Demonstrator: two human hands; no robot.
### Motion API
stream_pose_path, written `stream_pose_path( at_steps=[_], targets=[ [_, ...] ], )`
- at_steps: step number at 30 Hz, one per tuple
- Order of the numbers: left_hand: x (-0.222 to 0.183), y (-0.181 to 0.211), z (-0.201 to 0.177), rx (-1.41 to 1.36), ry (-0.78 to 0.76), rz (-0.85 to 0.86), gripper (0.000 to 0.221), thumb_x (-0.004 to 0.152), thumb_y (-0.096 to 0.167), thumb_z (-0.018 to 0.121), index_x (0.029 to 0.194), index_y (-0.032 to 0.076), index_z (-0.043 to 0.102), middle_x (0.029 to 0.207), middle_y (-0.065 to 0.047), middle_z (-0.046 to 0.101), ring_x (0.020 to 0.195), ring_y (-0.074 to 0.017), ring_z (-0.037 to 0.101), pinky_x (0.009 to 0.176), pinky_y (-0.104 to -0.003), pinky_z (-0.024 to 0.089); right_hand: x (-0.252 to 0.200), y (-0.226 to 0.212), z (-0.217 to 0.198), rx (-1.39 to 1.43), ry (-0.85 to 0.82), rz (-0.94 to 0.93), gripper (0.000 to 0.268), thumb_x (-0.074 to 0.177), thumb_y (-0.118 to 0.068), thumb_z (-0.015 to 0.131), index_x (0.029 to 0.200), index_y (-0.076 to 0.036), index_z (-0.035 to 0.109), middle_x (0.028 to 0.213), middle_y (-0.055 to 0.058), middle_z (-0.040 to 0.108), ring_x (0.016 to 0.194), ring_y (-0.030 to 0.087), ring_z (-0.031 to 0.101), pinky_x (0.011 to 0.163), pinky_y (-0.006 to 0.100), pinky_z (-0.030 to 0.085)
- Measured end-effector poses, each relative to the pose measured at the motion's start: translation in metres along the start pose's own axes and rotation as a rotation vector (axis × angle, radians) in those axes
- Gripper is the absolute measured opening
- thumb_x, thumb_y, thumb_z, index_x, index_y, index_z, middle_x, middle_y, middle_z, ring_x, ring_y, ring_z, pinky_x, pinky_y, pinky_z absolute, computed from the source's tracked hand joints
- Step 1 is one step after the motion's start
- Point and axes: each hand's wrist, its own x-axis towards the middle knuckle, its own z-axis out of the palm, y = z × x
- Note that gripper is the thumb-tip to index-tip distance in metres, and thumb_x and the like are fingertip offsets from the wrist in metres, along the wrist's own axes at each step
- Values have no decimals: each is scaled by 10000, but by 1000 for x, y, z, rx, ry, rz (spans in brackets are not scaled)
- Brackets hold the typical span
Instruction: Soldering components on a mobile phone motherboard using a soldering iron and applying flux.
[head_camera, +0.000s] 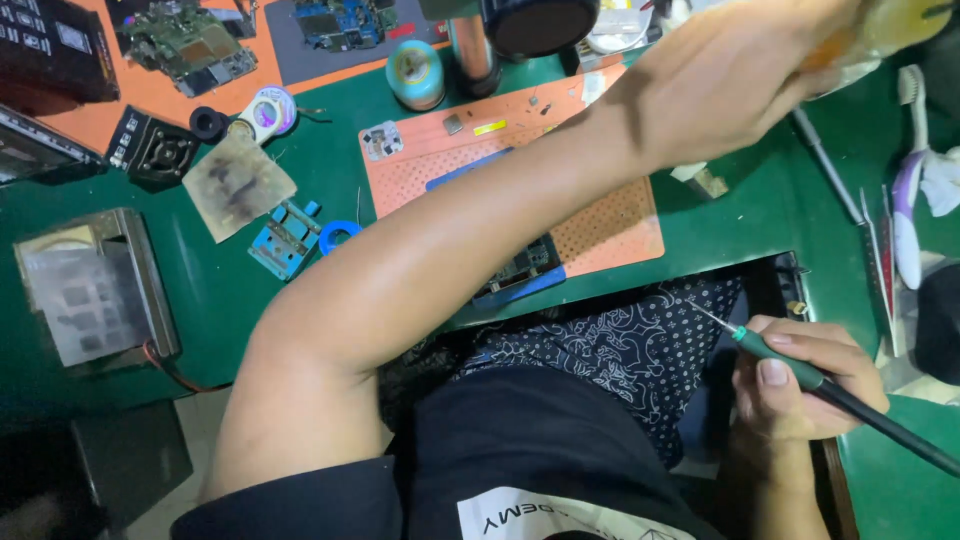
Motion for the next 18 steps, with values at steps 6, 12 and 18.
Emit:
stream_pose_path(
  at_steps=[6, 12, 18],
  targets=[
    [-71, 80, -125, 62, -81, -33, 205, 890, 193, 436, 1003, 26, 401, 849, -111, 402, 728, -287, 425, 648, -381, 369, 2, -1, 23, 50, -101, -27, 148, 801, -137, 491, 791, -8, 417, 469, 105, 314, 365, 139, 264, 411, 276, 256],
    [-170, 108, -171, -437, -39, -608, 385, 889, 196, 408, 1182, 5, 247, 964, -149, 365, 858, -236, 375, 687, -301, 396, -13, 14, 44, 162, -112, 100, 144, 774, -122, 541, 832, 0, 492, 596, 96, 444, 423, 128, 339, 461, 255, 349],
    [-231, 123, -167, -468, 413, -905, 731, 645, 92, 767, 1242, 57, 346, 907, -78, 524, 759, -112, 594, 715, -193, 496, -21, 32, 64, -27, -192, 51, 188, 749, -185, 573, 793, -7, 528, 707, 127, 541, 632, 216, 562, 620, 317, 551]
  ],
)
